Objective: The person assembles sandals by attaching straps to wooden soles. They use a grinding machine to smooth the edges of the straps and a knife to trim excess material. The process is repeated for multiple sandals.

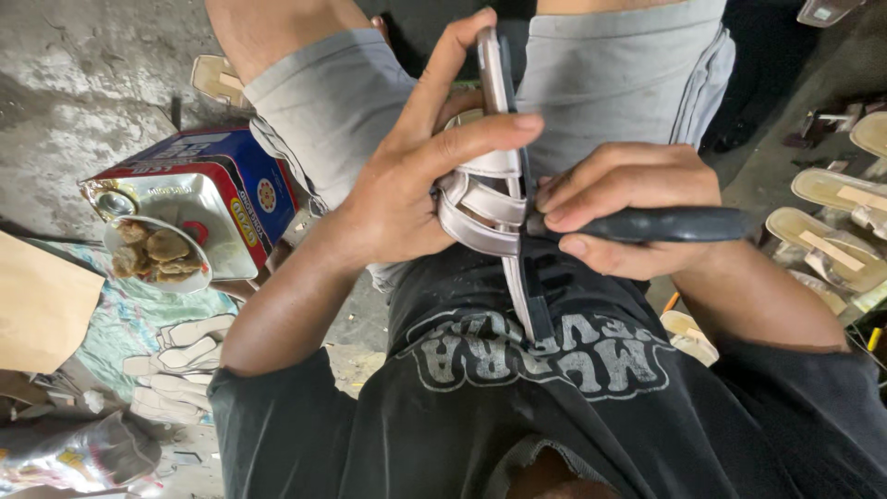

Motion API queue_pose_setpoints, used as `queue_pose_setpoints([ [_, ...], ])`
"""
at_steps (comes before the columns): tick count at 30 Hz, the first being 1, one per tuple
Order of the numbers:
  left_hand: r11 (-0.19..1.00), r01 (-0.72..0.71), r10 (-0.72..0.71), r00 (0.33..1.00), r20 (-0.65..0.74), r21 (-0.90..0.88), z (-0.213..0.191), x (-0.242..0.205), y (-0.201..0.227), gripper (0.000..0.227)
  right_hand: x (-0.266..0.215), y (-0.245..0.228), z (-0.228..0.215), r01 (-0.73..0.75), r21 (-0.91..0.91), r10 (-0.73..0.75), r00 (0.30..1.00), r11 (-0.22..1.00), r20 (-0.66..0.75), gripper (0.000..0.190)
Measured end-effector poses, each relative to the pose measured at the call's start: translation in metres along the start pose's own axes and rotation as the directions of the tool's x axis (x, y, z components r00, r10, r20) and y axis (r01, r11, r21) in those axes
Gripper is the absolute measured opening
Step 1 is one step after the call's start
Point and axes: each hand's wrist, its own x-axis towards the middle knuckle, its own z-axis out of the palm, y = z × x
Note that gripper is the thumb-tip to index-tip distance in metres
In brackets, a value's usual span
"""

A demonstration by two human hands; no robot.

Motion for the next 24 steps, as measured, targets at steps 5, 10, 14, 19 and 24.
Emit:
queue_pose_setpoints([
  [5, 1.000, -0.024, 0.024, 0.999, 0.026, -0.012, -0.002, 0.000, 0.002, 0.065, 0.013, 0.008, 0.013, 0.243, -0.018, -0.244, 0.968, 0.970, -0.061, 0.013],
  [10, 0.997, 0.073, -0.072, 0.985, 0.156, -0.001, -0.026, 0.012, 0.021, 0.078, 0.013, -0.004, -0.005, 0.032, -0.003, -0.032, 0.999, 0.999, 0.006, 0.015],
  [14, 0.993, 0.118, -0.118, 0.983, 0.139, 0.009, -0.032, 0.009, 0.032, 0.094, 0.005, -0.010, -0.009, -0.007, 0.021, 0.008, 0.999, 1.000, -0.051, 0.016],
  [19, 0.985, 0.171, -0.170, 0.985, 0.041, -0.024, -0.020, 0.010, 0.035, 0.092, 0.014, -0.017, -0.007, -0.055, 0.003, 0.055, 0.998, 0.998, -0.043, 0.017],
  [24, 0.982, 0.185, -0.185, 0.983, 0.010, -0.032, -0.012, 0.012, 0.033, 0.091, 0.031, -0.028, -0.014, 0.055, -0.125, -0.046, 0.996, 0.991, 0.071, 0.014],
])
